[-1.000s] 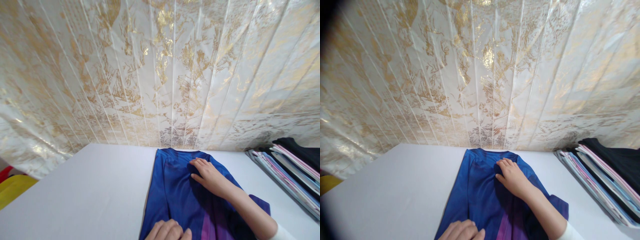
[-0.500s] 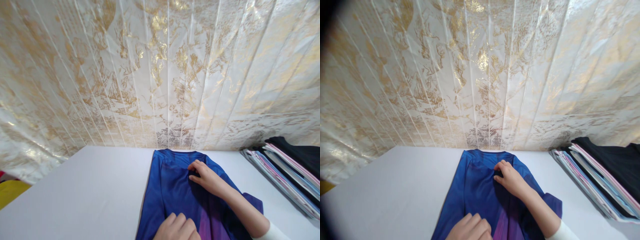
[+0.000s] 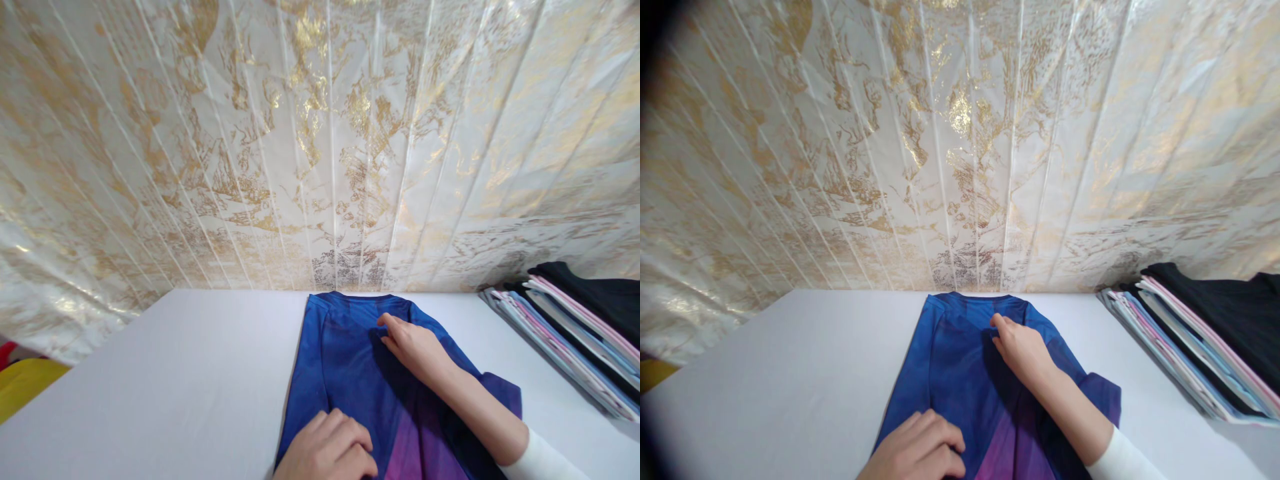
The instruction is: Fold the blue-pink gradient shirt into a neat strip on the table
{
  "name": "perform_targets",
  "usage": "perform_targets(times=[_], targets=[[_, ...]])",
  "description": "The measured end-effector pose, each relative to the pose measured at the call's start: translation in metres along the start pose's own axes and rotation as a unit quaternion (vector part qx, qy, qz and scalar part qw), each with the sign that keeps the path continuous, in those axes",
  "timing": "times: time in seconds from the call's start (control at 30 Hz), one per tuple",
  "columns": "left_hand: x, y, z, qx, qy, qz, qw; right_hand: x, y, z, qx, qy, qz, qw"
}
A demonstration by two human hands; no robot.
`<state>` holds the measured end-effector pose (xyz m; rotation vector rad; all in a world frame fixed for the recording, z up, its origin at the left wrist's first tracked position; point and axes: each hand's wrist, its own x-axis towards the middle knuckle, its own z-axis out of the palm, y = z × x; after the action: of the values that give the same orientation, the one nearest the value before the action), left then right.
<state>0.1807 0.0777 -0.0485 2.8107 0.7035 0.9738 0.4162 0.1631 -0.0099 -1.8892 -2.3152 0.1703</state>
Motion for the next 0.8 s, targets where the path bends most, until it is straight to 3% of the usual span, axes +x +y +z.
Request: perform_targets(times=[0.1, 0.17, 0.3, 0.4, 0.53, 0.8], targets=[[-0.005, -0.002, -0.025, -0.021, -0.059, -0.084, 0.995, -0.015, -0.018, -0.011, 0.030, 0.015, -0.055, 0.998], [-0.010, -0.004, -0.033, -0.024, -0.063, -0.138, 0.988, -0.031, -0.037, -0.015, 0.117, -0.003, -0.103, 0.988], [-0.019, -0.007, -0.035, -0.002, -0.065, -0.178, 0.982, -0.062, -0.073, -0.007, 0.266, -0.137, -0.156, 0.941], [-0.022, -0.006, -0.035, 0.006, -0.078, -0.175, 0.981, -0.072, -0.081, 0.003, 0.268, -0.186, -0.174, 0.929], [-0.025, -0.012, -0.037, 0.071, -0.098, -0.162, 0.979, -0.071, -0.075, 0.008, 0.263, -0.162, -0.196, 0.931], [-0.027, -0.059, -0.033, 0.186, -0.178, -0.161, 0.953, -0.067, -0.077, 0.022, 0.205, -0.177, -0.205, 0.941]])
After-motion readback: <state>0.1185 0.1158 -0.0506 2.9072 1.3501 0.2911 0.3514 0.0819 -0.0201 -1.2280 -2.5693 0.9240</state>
